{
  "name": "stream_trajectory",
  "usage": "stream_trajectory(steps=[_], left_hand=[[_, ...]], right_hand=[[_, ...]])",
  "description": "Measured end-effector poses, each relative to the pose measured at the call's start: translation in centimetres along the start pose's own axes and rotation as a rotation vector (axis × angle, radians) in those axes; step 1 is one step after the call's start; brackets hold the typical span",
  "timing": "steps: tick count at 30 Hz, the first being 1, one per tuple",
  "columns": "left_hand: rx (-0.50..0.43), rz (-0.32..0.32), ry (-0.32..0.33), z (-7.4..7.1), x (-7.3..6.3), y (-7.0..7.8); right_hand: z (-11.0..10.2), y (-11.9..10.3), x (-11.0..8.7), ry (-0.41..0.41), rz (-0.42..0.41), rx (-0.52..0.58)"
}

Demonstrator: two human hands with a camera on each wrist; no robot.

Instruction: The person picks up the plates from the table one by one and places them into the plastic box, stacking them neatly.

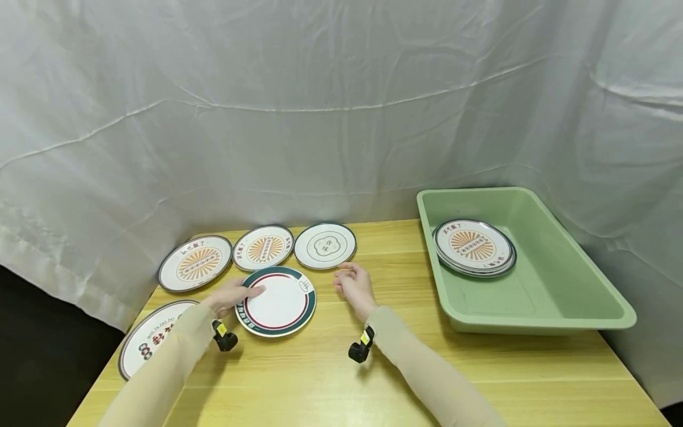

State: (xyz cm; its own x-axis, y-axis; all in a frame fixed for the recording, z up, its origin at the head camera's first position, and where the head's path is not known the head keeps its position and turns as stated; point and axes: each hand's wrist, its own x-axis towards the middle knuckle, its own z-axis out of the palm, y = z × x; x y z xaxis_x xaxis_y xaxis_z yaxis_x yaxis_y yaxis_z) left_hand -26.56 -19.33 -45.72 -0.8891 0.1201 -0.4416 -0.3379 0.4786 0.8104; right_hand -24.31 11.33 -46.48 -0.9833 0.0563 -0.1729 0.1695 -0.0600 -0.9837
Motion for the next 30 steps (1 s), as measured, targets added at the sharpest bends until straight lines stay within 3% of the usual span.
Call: stream_trajectory(steps=[9,14,22,30], left_hand=[[-0.084,0.050,-0.045,1.0,0.1,0.9],[-0.131,0.080,-0.036,1.7,0.1,2.0],[-0.215,0.082,-0.011,3.2,-0.4,4.1],[-0.341,0.104,0.027,5.2,-0.4,6.2]], right_hand=[[-1.4,-0.8,0.5,0.032,-0.051,-0.060],[-2.1,-1.7,0.8,0.049,-0.068,-0.059],[-3.7,-2.9,1.0,0.067,-0.087,-0.006],[-5.1,-3.9,0.4,0.044,-0.047,0.074]])
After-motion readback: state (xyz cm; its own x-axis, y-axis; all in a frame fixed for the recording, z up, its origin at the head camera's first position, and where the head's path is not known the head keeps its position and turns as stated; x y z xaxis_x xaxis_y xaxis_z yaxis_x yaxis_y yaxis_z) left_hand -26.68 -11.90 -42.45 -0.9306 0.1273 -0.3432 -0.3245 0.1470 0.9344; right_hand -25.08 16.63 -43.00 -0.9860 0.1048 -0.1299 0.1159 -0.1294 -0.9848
